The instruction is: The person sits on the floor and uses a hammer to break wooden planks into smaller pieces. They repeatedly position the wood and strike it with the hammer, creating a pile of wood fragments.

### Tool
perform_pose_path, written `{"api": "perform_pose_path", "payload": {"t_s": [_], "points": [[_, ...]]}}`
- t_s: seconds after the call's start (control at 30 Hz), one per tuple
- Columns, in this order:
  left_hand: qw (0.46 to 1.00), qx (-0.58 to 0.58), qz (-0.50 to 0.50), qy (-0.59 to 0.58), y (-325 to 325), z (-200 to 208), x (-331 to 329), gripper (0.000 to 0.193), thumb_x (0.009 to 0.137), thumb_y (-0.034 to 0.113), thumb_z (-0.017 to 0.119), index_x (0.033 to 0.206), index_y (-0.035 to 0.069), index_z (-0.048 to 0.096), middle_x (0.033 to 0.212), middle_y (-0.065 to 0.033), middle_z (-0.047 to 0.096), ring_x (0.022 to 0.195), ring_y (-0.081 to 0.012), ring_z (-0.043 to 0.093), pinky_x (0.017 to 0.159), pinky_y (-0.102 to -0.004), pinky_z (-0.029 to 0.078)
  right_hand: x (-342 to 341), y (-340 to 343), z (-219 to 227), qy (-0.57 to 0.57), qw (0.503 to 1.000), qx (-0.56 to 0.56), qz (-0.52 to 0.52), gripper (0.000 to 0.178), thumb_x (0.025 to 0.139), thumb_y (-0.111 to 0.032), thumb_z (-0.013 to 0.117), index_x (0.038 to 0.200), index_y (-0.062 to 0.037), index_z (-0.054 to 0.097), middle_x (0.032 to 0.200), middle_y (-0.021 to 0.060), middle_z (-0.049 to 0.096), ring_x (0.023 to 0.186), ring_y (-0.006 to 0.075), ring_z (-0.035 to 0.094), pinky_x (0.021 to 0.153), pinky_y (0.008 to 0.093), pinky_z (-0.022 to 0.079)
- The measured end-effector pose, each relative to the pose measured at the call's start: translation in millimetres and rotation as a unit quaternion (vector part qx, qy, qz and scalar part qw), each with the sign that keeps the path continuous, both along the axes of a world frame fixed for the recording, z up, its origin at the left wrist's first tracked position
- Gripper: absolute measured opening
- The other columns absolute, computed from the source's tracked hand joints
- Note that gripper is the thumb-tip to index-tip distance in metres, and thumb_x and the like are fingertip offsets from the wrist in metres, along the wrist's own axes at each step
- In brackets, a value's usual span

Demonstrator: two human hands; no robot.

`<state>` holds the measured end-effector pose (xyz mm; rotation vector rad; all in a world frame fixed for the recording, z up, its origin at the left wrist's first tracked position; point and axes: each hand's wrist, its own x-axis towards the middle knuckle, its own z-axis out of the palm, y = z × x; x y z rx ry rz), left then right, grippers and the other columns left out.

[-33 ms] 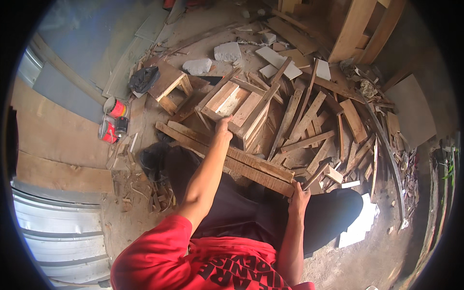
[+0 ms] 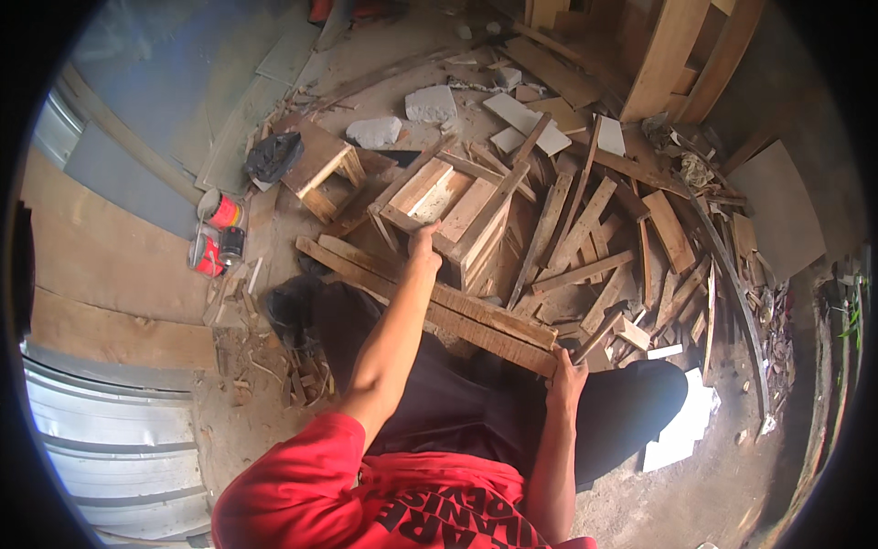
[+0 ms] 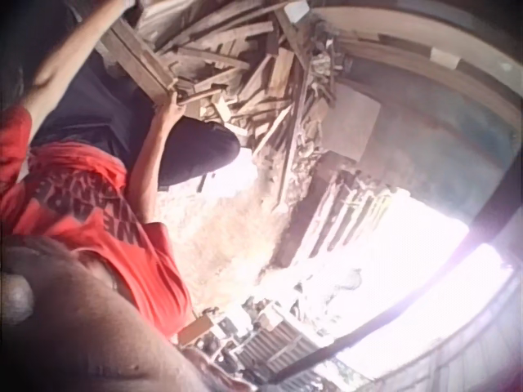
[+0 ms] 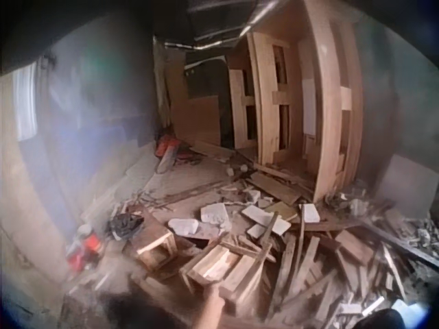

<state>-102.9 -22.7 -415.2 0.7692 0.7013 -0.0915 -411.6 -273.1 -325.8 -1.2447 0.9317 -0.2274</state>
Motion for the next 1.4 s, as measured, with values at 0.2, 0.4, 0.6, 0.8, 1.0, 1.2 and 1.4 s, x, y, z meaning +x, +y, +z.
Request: {"api": "perform_pose_path", "payload": {"t_s": [0.2,0.4,0.6,0.8,1.0,1.2,1.4], "points": [[0.971,0.134,0.091,-0.174,-43.6,115.5,-29.8,0.054,0.078,-0.006,0.074,0.127,-0.003,0.052,0.123,-0.012,0.061,0.108,-0.022,0.058,0.098,-0.0354,0.042,5.1,-2.4,7.0,0.004,1.0,-0.003,0.003,0.014,0.089,-0.021,0.065,0.087,-0.0084,0.058,0.063,-0.0031,0.047,0.042,0.0067,0.04,0.036,0.0224,0.029],[0.946,0.113,0.081,-0.293,-53.7,235.8,-12.2,0.05,0.082,-0.003,0.072,0.128,-0.006,0.054,0.123,-0.015,0.062,0.109,-0.0237,0.061,0.099,-0.0375,0.046,-0.6,-2.6,25.0,-0.011,1.0,-0.009,0.01,0.017,0.086,-0.021,0.068,0.089,-0.0097,0.055,0.061,-0.0037,0.044,0.038,0.0066,0.036,0.034,0.0234,0.029],[0.812,0.459,-0.253,-0.259,-46.1,384.3,178.7,0.067,0.088,0.051,0.068,0.123,-0.005,0.056,0.121,-0.0184,0.062,0.103,-0.0227,0.062,0.084,-0.0367,0.051,23.2,7.6,16.4,-0.022,0.999,-0.006,0.031,0.013,0.089,-0.018,0.063,0.087,-0.0106,0.052,0.063,-0.003,0.047,0.04,0.0067,0.037,0.034,0.0241,0.029],[0.646,0.374,-0.247,-0.618,-90.0,369.3,81.7,0.035,0.098,0.036,0.059,0.109,0.002,0.065,0.098,-0.0086,0.072,0.086,-0.0114,0.067,0.074,-0.0263,0.052,15.2,-11.1,20.2,-0.024,1.0,-0.014,-0.002,0.015,0.088,-0.018,0.063,0.082,-0.0112,0.051,0.06,-0.0035,0.045,0.039,0.0065,0.035,0.035,0.0242,0.028],[0.459,0.529,-0.558,-0.446,-29.0,161.2,26.4,0.045,0.092,0.047,0.062,0.102,0.003,0.07,0.091,-0.0126,0.072,0.088,-0.0219,0.067,0.085,-0.0363,0.051,0.7,2.1,23.1,0.007,1.0,-0.001,0.023,0.014,0.087,-0.018,0.065,0.085,-0.011,0.053,0.06,-0.0044,0.044,0.039,0.0066,0.034,0.035,0.0242,0.028],[0.349,0.522,-0.726,-0.282,4.2,40.1,-37.3,0.074,0.089,0.071,0.052,0.083,-0.001,0.07,0.073,-0.0186,0.066,0.068,-0.0265,0.062,0.069,-0.0424,0.05,-0.4,9.6,35.2,0.004,1.0,-0.022,0.021,0.013,0.086,-0.017,0.065,0.085,-0.0111,0.053,0.059,-0.0054,0.041,0.04,0.0059,0.035,0.036,0.0235,0.029],[0.343,0.476,-0.769,-0.255,12.9,55.4,-48.5,0.086,0.086,0.078,0.044,0.101,-0.002,0.07,0.095,-0.027,0.069,0.09,-0.0351,0.068,0.081,-0.0451,0.051,-1.3,3.5,20.4,-0.045,0.998,-0.038,0.01,0.014,0.085,-0.014,0.064,0.081,-0.0117,0.051,0.06,-0.0034,0.046,0.038,0.0066,0.036,0.034,0.0236,0.028]]}}
